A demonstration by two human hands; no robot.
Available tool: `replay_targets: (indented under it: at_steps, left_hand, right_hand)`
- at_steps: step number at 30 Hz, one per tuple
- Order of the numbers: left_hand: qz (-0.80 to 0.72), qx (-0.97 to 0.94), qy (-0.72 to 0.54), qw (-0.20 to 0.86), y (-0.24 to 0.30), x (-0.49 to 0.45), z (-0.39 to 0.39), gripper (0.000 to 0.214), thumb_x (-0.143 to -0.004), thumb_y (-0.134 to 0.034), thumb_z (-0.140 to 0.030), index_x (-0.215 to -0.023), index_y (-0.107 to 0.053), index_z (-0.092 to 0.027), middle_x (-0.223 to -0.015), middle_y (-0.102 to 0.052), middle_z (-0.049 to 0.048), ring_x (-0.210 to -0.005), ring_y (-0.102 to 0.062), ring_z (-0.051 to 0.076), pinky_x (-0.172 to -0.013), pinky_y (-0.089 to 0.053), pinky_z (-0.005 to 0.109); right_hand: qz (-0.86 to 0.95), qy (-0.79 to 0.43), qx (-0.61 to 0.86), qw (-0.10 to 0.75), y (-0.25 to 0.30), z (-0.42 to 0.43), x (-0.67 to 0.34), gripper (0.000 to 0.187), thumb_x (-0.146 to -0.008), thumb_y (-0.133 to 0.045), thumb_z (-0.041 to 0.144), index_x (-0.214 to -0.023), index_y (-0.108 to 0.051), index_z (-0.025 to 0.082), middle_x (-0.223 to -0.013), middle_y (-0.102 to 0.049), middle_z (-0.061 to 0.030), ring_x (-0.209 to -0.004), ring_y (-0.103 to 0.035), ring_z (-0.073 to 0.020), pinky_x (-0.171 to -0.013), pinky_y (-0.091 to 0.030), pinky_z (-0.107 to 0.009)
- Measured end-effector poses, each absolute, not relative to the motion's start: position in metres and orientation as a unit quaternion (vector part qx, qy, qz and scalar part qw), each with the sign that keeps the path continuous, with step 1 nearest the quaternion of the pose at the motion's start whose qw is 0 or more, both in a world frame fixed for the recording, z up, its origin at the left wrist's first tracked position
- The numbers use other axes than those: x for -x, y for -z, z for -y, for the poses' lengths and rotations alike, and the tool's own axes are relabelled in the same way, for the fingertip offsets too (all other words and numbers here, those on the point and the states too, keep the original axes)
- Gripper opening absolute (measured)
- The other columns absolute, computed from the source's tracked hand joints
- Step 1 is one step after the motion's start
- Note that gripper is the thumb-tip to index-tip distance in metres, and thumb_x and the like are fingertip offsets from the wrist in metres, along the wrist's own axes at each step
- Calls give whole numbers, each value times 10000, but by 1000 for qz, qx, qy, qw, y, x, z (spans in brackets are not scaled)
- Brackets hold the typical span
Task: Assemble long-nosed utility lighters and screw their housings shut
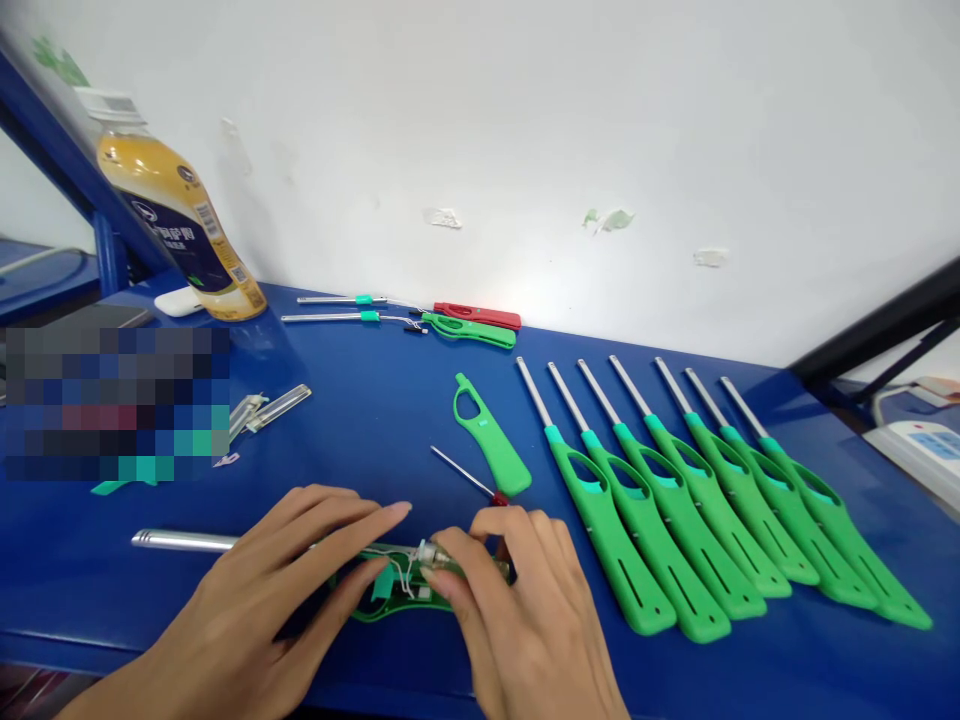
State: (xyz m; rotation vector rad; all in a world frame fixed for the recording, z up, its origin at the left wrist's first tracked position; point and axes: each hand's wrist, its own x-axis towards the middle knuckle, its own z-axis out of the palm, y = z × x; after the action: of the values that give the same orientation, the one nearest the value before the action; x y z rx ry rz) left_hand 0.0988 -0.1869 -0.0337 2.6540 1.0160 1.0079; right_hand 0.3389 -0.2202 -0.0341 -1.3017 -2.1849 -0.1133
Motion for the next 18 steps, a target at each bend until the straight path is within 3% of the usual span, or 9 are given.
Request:
replay_targets:
  at_steps: [3, 5, 9, 18]
  left_hand:
    - [-352, -875, -330, 46, 30, -97, 191, 292, -1132, -532, -264, -1398, -618, -181, -1225, -730, 91, -1148, -642, 264, -1013, -490, 431]
    - [-344, -876, -336, 39, 28, -96, 192, 241, -1125, -563, -304, -1307, -659, -178, -1160, -745, 86, -1080, -653, 268, -969, -497, 436]
    - [-338, -887, -311, 52, 28, -97, 192, 170, -1107, -576, -252, -1178, -705, -167, -1073, -747, 83, -954, -631, 266, -863, -508, 430]
    - [-347, -882, -308, 87, 29, -97, 193, 200, -1123, -519, -236, -1137, -706, -165, -1060, -690, 97, -897, -606, 236, -816, -561, 404]
  right_hand:
    - [816, 41, 495, 295, 36, 220, -340, 248, -1129, -537, 265, -1358, -632, 246, -1017, -676, -47, -923, -651, -201, -854, -477, -341]
    - [812, 18, 499, 302, 36, 220, -341, 200, -1126, -557, 286, -1304, -644, 254, -1018, -706, -25, -904, -657, -191, -865, -472, -338]
    - [818, -17, 492, 299, 36, 219, -343, 84, -1105, -614, 285, -1158, -676, 266, -1053, -747, 16, -932, -668, -174, -892, -447, -324]
    - [818, 20, 489, 304, 32, 217, -341, 251, -1143, -516, 349, -1098, -748, 265, -1008, -762, 1, -910, -675, -181, -882, -445, -316]
